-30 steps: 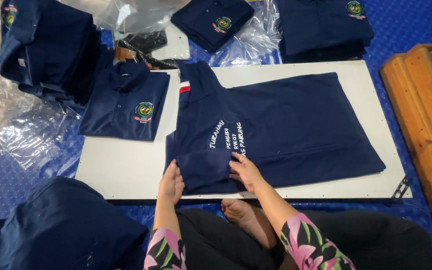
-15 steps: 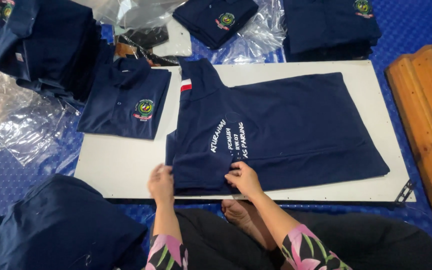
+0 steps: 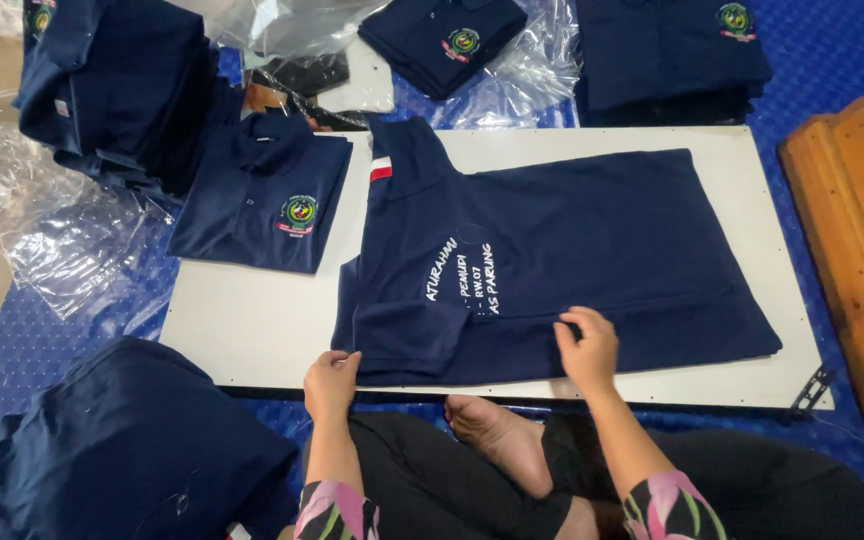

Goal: Folding polo shirts on a flat board and stacking them in a sewing factory.

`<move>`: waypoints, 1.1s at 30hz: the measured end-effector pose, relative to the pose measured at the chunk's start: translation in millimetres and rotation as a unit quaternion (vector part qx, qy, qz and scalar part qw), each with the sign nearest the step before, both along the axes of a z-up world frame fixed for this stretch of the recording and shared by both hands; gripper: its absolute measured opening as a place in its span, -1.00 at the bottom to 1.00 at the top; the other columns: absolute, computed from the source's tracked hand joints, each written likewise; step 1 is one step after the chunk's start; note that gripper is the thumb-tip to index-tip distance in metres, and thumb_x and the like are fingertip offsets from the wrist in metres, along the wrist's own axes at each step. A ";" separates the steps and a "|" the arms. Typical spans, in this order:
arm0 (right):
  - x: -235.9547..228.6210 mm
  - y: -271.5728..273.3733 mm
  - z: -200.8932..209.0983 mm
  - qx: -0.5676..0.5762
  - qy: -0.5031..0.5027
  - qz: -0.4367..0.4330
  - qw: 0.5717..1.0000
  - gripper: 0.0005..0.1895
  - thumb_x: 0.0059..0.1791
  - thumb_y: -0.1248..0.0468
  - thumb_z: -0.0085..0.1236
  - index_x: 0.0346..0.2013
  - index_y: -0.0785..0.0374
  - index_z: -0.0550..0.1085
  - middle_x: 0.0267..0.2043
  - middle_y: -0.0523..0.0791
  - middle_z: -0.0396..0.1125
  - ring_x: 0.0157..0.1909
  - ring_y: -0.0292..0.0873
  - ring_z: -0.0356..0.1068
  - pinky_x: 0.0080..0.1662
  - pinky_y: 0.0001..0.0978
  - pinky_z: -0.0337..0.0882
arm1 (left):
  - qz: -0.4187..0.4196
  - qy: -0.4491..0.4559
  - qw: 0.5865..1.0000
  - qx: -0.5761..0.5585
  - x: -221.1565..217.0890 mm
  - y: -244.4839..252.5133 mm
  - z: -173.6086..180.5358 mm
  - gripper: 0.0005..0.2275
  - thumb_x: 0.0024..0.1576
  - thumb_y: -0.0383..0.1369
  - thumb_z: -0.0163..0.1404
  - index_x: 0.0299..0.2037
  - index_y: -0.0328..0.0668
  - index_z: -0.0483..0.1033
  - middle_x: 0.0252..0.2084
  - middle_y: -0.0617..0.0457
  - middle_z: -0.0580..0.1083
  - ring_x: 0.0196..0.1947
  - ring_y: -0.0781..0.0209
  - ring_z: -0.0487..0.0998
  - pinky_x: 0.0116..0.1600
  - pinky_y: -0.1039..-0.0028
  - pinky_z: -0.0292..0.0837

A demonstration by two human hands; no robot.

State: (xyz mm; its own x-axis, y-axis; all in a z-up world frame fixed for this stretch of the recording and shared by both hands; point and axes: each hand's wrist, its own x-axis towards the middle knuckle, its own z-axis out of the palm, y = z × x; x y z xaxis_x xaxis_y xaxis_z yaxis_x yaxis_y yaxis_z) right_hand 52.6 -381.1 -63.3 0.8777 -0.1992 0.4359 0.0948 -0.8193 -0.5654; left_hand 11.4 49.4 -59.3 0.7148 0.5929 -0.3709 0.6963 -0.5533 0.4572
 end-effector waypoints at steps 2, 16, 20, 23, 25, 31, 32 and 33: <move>-3.9 -25.3 -9.0 -0.031 0.006 -0.042 0.999 -0.81 -0.11 0.18 0.40 -0.23 -0.09 0.60 0.00 -0.22 0.49 0.06 -0.06 0.46 0.01 -0.19 0.43 | 0.014 -0.041 0.999 0.024 -1.1 -9.5 8.7 -0.66 0.06 0.07 0.14 -0.09 0.17 0.65 -0.14 0.16 0.64 0.01 0.02 0.61 0.07 0.17 0.54; 68.6 -138.5 -23.9 -0.123 0.127 -0.097 0.979 -0.72 0.02 -0.05 0.26 -0.04 -0.12 0.52 0.35 -0.12 0.28 0.34 0.09 0.29 0.14 0.11 0.30 | -0.072 -0.187 0.978 0.057 102.5 2.8 16.5 -0.63 0.34 -0.15 -0.12 0.16 -0.25 0.53 0.10 -0.25 0.52 0.19 -0.19 0.49 0.31 0.10 0.33; 81.1 -169.7 -30.0 -0.219 0.104 -0.067 0.968 -0.60 0.05 -0.11 0.18 0.08 -0.03 0.52 0.39 -0.03 0.29 0.40 0.12 0.28 0.18 0.13 0.34 | -0.175 -0.189 0.963 0.083 131.8 -4.5 32.9 -0.64 0.36 -0.17 -0.16 0.14 -0.23 0.54 0.09 -0.22 0.54 0.16 -0.21 0.50 0.26 0.06 0.36; 77.8 -178.1 -41.7 -0.231 0.153 -0.049 0.960 -0.48 0.08 -0.19 0.05 0.23 -0.05 0.43 0.46 -0.01 0.22 0.48 0.11 0.19 0.30 0.14 0.24 | -0.242 -0.171 0.941 0.164 159.0 3.2 4.5 -0.63 0.33 -0.06 -0.15 0.14 -0.07 0.55 0.10 -0.03 0.55 0.20 -0.03 0.49 0.27 0.13 0.35; 77.3 -179.2 -44.8 -0.234 0.185 -0.050 0.953 -0.42 0.09 -0.21 -0.03 0.33 -0.08 0.36 0.51 -0.01 0.16 0.55 0.10 0.10 0.39 0.15 0.14 | -0.276 -0.163 0.923 0.212 181.5 8.3 -12.8 -0.62 0.31 0.04 -0.13 0.13 0.08 0.56 0.07 0.11 0.57 0.22 0.12 0.48 0.27 0.18 0.36; 79.8 -181.1 -33.9 -0.222 0.248 -0.036 0.942 -0.36 0.09 -0.28 -0.14 0.40 -0.12 0.26 0.56 -0.04 0.05 0.59 0.05 -0.02 0.44 0.09 0.02 | -0.274 0.060 0.940 0.194 212.9 23.1 -16.6 -0.43 0.24 0.25 -0.24 0.18 0.08 0.55 0.11 0.06 0.59 0.16 0.06 0.57 0.27 0.15 0.25; 80.2 -180.8 -33.2 -0.214 0.263 -0.032 0.940 -0.35 0.10 -0.29 -0.17 0.40 -0.13 0.24 0.56 -0.04 0.02 0.59 0.04 -0.05 0.45 0.10 -0.01 | -0.252 0.088 0.951 0.154 215.4 32.6 -18.0 -0.35 0.18 0.33 -0.21 0.11 0.02 0.61 0.10 -0.01 0.60 0.16 0.00 0.57 0.24 0.14 0.34; 80.6 -180.4 -32.6 -0.206 0.279 -0.028 0.938 -0.34 0.10 -0.31 -0.21 0.41 -0.14 0.21 0.57 -0.04 -0.01 0.60 0.03 -0.08 0.45 0.10 -0.04 | -0.230 0.116 0.959 0.114 217.9 42.0 -19.4 -0.27 0.11 0.41 -0.19 0.04 -0.03 0.68 0.09 -0.09 0.60 0.17 -0.07 0.57 0.20 0.14 0.43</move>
